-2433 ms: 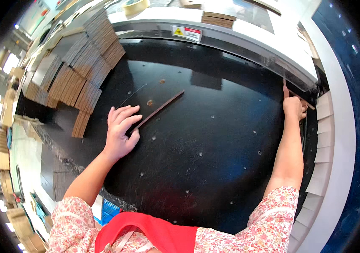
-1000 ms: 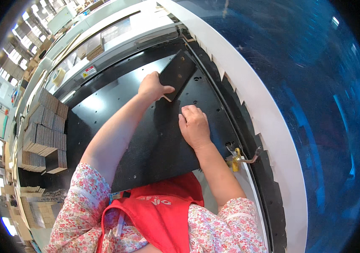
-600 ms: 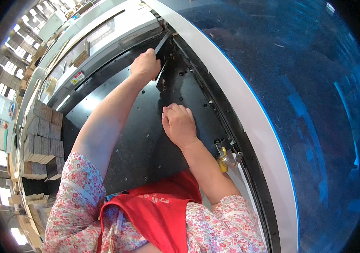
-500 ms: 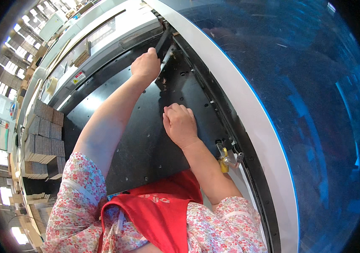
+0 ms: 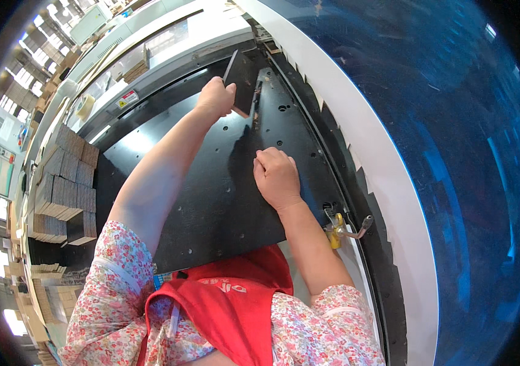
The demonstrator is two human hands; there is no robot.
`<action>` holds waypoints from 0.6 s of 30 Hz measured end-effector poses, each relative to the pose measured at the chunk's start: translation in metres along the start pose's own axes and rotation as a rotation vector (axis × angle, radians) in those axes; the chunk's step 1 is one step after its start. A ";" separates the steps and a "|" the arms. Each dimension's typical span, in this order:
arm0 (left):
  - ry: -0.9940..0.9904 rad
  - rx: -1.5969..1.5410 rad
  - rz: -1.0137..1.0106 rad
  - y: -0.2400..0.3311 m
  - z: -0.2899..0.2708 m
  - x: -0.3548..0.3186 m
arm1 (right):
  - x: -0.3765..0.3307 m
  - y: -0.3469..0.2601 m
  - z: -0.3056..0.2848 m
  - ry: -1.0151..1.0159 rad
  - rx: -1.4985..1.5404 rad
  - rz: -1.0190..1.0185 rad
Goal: The person places small wooden planks into a machine one by one, then stacks the processed planks onto a blue tray.
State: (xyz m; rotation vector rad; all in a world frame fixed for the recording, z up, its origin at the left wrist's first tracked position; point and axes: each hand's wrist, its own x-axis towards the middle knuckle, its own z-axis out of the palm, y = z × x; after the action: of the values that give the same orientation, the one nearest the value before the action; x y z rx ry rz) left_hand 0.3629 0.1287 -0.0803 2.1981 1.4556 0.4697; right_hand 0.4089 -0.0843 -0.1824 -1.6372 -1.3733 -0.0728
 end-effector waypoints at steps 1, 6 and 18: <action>-0.058 -0.083 -0.014 -0.003 -0.002 -0.003 | 0.001 0.000 0.000 -0.007 -0.008 0.005; 0.008 0.201 0.243 0.014 -0.012 -0.040 | 0.000 0.004 0.000 -0.009 -0.048 0.029; 0.394 1.000 1.093 -0.001 0.022 -0.047 | 0.004 0.001 0.000 0.067 -0.029 -0.025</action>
State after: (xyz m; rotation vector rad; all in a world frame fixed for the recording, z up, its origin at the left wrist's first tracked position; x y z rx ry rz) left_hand 0.3552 0.0811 -0.1008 3.8397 0.4396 0.5885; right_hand 0.4111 -0.0810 -0.1810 -1.6279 -1.3470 -0.1617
